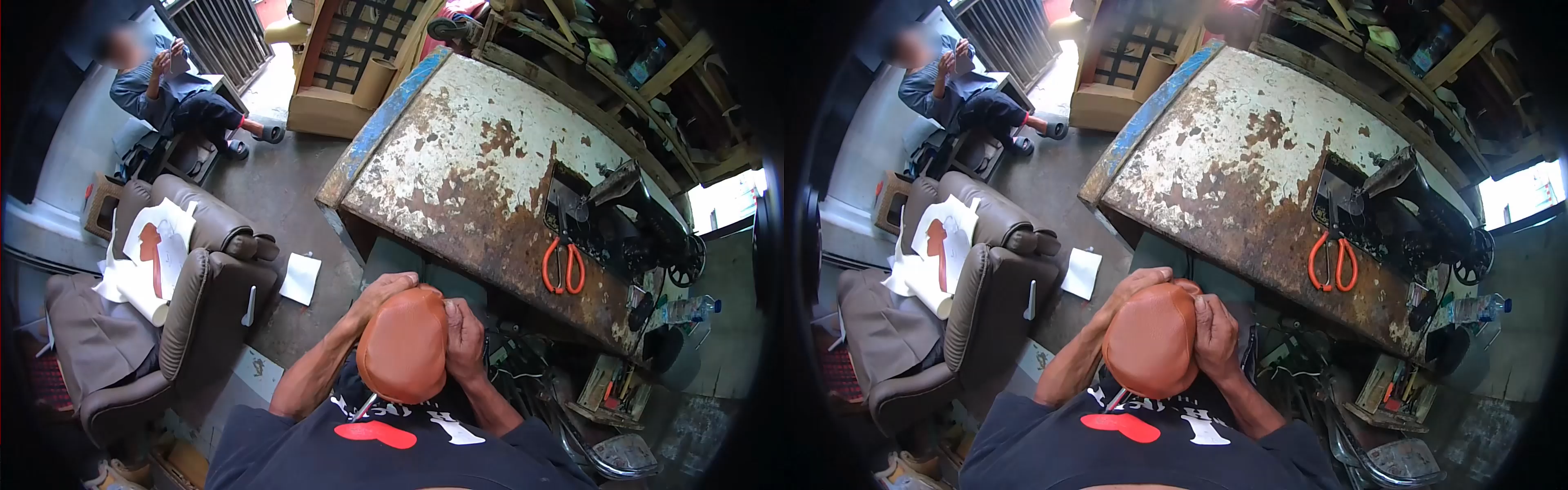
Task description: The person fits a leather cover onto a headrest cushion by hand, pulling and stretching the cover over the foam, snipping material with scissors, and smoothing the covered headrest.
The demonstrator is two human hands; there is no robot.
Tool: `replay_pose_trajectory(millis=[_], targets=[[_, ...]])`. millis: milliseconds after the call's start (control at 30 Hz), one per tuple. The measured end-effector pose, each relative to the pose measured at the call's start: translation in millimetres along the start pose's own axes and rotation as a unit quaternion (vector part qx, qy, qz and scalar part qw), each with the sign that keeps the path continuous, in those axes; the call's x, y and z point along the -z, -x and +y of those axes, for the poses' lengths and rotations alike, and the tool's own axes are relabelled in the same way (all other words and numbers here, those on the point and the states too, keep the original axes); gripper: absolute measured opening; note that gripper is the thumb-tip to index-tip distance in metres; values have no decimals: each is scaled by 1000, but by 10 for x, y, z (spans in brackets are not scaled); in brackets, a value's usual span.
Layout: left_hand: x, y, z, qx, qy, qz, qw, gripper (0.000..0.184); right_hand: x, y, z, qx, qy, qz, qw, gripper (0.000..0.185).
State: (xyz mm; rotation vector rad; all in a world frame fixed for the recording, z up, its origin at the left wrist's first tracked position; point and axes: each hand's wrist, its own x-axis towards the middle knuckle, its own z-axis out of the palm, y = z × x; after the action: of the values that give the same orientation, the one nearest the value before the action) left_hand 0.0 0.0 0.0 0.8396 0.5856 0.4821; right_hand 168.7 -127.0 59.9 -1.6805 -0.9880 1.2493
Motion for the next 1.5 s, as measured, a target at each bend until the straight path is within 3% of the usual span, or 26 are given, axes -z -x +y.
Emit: replay_pose_trajectory(millis=[67, 100, 200, 233, 267, 300, 333, 367, 400, 433, 500, 533, 567, 600, 633, 700, 767, 800, 967, 1033, 1133, 1300, 1367, 1400, 1433, 1500], targets=[[81, -54, -74, -4, -27, -6, 1000, 30, 35, -30, -49, 166, 90, 53, 981, 37], [-37, 36, -153, 9, -7, 1, 1000, 30, 103, 79, -134, 144, 98, 42, 984, 37], [-36, -30, -102, 18, 15, 20, 1000, 29, 120, -163, -466, 207, -12, 95, 974, 37], [-51, -25, -116, -156, -167, 16, 973, 28, 113, -202, -651, 227, 85, -13, 970, 41], [-84, 31, -106, -234, -257, 5, 938, 27, 103, -233, -742, 243, 179, -120, 946, 44], [-117, 86, -97, -313, -339, 8, 887, 27, 87, -241, -733, 238, 177, -120, 948, 44], [-189, 158, 37, -180, -186, 41, 965, 27, 77, -292, -740, 217, 145, -161, 952, 50], [-193, 165, 149, -45, -26, 70, 996, 27, 74, -373, -770, 202, 115, -200, 952, 56], [-106, 219, 177, -30, -27, 51, 998, 36, 67, -402, -792, 204, 115, -201, 951, 56], [-76, 305, 173, -29, -28, 52, 998, 36, 58, -414, -807, 185, 106, -192, 958, 54], [-161, 556, 217, -152, 3, 176, 973, 47, 62, -392, -797, 137, 88, -174, 971, 50], [-249, 730, 337, -158, 15, 134, 978, 60, 72, -411, -740, 157, 89, -152, 972, 45], [-371, 788, 477, -154, 16, 131, 979, 60, 67, -430, -738, 155, 88, -149, 973, 45], [-515, 879, 571, -187, -179, 114, 959, 64, 52, -431, -736, 148, 83, -142, 975, 42], [-591, 933, 604, -212, -370, 93, 900, 69, 27, -432, -737, 144, 77, -137, 977, 38], [-567, 881, 505, -215, -355, 115, 903, 69, -12, -437, -728, 165, 75, -124, 976, 33], [-596, 799, 468, -204, -301, 154, 919, 60, 16, -484, -685, 123, 82, -108, 983, 31], [-622, 751, 481, -201, -278, 176, 923, 52, -2, -487, -692, 150, 90, -78, 981, 30], [-543, 612, 459, -154, -228, 209, 938, 41, -61, -553, -634, 98, 94, -40, 990, 36], [-549, 581, 448, -94, -131, 219, 962, 36, -55, -535, -597, 64, 129, -11, 989, 41], [-418, 494, 464, -5, -95, 223, 970, 33, -23, -584, -558, 50, 90, -39, 994, 45], [-422, 461, 326, -65, -53, 197, 977, 29, 65, -699, -522, 20, 110, -69, 991, 44], [-515, 431, 490, -238, -133, 192, 943, 33, 65, -838, -505, 55, 62, -36, 996, 42], [-590, 528, 652, -309, -294, 151, 892, 43, 113, -837, -596, 48, 68, -45, 996, 39], [-545, 538, 667, -306, -293, 147, 894, 43, 113, -863, -563, 44, 67, -41, 996, 39], [-409, 491, 700, -303, -414, -10, 859, 49, 78, -940, -482, 104, 10, 18, 994, 41]])
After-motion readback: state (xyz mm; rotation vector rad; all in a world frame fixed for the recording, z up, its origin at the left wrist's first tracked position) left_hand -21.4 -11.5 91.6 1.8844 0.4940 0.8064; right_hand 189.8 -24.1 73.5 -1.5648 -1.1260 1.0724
